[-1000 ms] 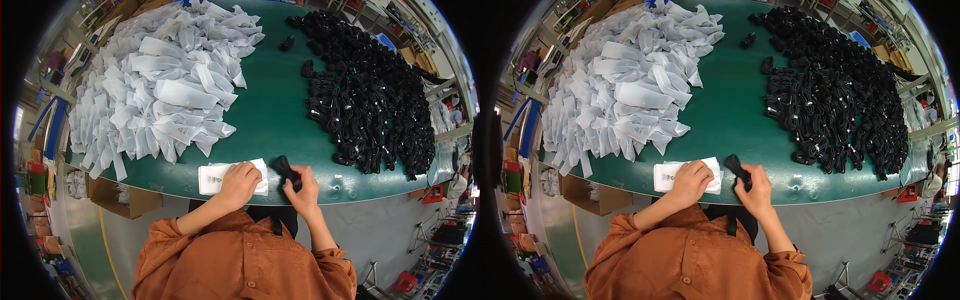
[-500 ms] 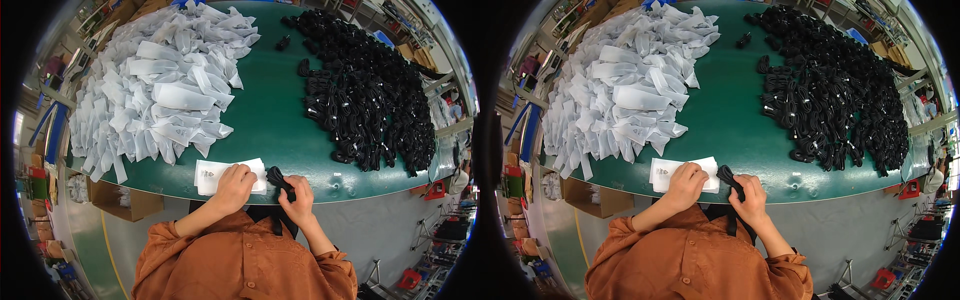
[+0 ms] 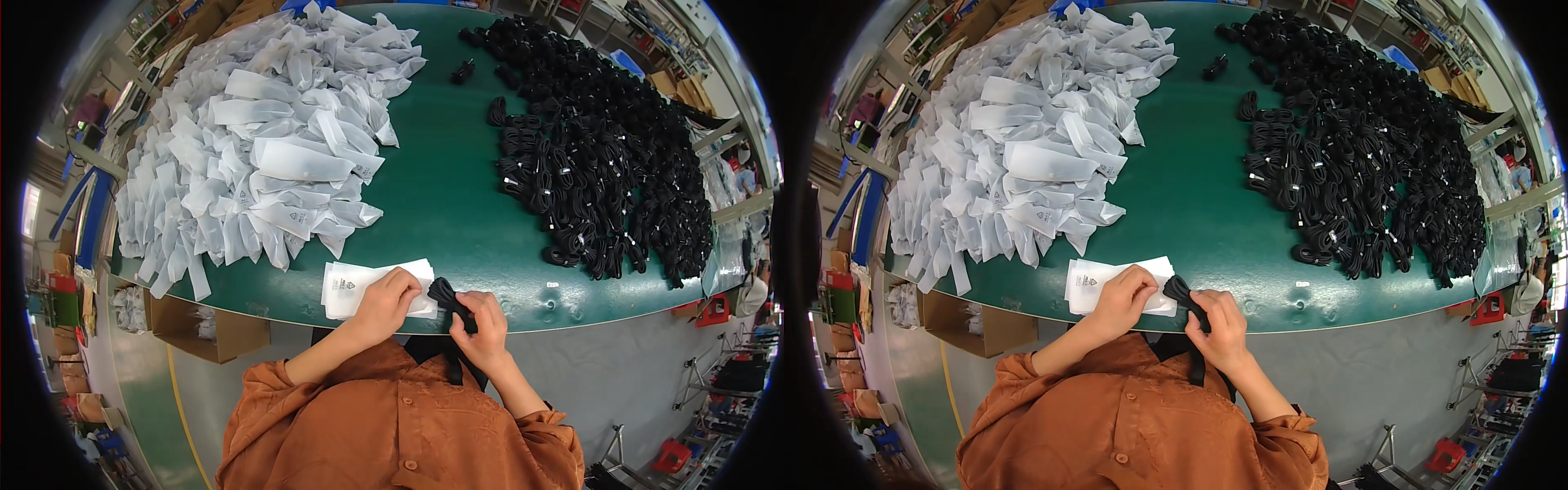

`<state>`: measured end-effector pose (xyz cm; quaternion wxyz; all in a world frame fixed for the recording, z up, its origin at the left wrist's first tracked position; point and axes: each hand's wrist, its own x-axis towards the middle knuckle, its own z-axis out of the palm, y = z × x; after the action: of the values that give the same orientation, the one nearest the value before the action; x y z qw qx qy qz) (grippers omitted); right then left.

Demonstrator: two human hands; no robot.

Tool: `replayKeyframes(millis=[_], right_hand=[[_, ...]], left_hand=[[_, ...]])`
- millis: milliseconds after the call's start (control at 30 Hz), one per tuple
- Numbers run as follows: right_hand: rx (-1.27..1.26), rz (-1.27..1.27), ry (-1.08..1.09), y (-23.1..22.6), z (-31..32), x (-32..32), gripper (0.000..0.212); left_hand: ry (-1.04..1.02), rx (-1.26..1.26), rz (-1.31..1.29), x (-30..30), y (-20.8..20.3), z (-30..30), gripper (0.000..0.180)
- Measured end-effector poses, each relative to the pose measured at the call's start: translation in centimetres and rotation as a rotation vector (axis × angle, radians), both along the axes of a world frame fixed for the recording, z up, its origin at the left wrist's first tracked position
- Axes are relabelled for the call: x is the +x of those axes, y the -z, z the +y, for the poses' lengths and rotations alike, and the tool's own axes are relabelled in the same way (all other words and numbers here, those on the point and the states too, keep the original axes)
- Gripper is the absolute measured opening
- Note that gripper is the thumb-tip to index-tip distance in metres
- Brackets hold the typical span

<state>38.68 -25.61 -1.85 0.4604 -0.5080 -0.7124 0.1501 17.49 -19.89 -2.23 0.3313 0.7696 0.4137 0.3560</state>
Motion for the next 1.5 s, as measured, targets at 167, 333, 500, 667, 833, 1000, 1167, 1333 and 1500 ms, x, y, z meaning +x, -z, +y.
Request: replayKeyframes(millis=[167,333,500,667,833,1000,1167,1333,1500], right_hand=[[0.079,-0.115,-0.104,-0.5,0.5,0.0,0.041],[-0.446,0.222,-0.177,-1.5,0.3,0.8,0.036],[-0.870,0.808,-0.191,-1.3,-0.2,0.5,0.023],[-1.027,0.841,-0.081,-2.2,0.1,0.4,0.018],[-0.524,0.434,-0.082,-1.0,-0.2,-0.5,0.024],[0.114,-0.076,-0.316,-2.9,1.4,0.1,0.033],[-0.051,0.269,-0.110,-2.8,2.0,-1.8,0.051],[0.280,-0.011,0.064,-4.9,5.8,-0.3,0.036],[0.194,-0.254,0.617,-2.1,12.7,6.9,0.038]], left_hand=[[-0.061,-0.228,-0.138,0.1,-0.3,-0.2,0.008],[0.096,0.013,-0.178,-0.2,-1.3,-0.1,0.008],[0.171,0.070,-0.156,-0.1,-1.9,0.4,0.011],[0.192,0.123,-0.130,0.1,-2.1,0.3,0.014],[0.148,0.152,-0.107,0.1,-2.8,1.2,0.011],[0.109,-0.047,-0.127,-0.3,-3.3,1.2,0.008],[0.117,-0.153,-0.228,0.1,-5.1,2.2,0.009],[0.095,-0.277,-0.518,-1.3,-7.1,6.2,0.014],[-0.447,0.126,-0.504,-7.4,-11.4,14.2,0.017]])
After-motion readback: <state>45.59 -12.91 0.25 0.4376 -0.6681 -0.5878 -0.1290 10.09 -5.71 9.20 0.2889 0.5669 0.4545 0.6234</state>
